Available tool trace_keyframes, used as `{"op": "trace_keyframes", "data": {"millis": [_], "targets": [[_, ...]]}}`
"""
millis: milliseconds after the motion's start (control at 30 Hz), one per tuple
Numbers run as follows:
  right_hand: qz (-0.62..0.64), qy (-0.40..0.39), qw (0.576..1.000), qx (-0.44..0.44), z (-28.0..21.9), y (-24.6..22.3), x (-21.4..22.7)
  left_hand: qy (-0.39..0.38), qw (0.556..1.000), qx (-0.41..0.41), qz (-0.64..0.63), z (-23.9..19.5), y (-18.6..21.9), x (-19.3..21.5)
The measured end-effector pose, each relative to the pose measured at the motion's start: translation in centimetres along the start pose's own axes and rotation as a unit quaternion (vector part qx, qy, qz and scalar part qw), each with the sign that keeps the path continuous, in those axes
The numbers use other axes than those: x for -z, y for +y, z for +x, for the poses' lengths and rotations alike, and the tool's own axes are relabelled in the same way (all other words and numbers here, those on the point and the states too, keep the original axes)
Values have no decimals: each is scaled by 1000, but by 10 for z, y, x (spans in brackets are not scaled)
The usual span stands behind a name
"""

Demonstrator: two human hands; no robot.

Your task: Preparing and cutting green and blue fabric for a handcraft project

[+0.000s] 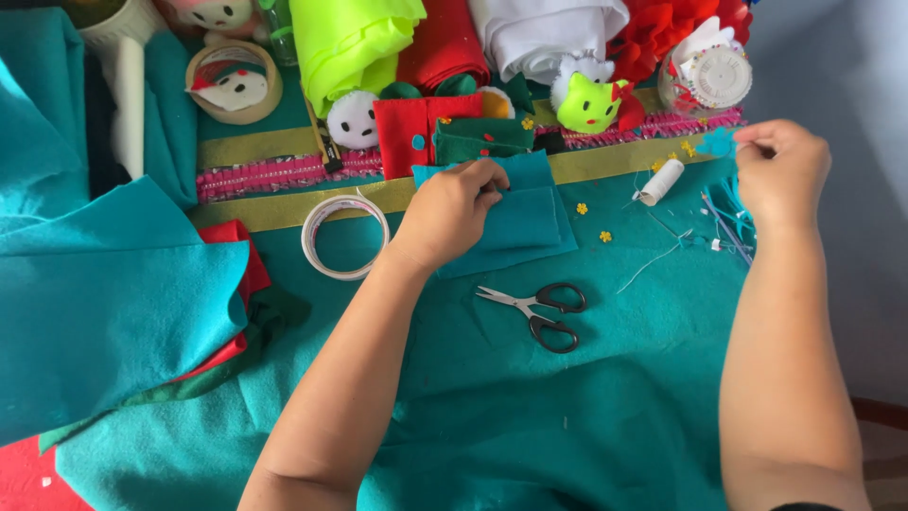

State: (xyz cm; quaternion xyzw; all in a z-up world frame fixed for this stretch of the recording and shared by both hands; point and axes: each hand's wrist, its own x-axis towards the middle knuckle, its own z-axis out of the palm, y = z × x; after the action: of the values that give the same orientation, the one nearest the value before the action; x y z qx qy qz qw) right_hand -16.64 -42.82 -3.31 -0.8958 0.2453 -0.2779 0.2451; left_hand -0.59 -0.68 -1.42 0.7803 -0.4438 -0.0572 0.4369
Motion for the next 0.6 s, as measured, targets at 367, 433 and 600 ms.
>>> {"op": "trace_keyframes", "data": {"millis": [367, 433, 600], "targets": [[-216, 46, 971, 93, -22, 6, 6, 102, 990, -78, 59, -2, 11, 5], [-216, 51, 970, 100, -39, -8, 10, 127, 979, -122, 105, -3, 12, 6], [-281, 81, 932, 217, -92, -64, 32, 214, 947, -114, 211, 0, -2, 13]]}}
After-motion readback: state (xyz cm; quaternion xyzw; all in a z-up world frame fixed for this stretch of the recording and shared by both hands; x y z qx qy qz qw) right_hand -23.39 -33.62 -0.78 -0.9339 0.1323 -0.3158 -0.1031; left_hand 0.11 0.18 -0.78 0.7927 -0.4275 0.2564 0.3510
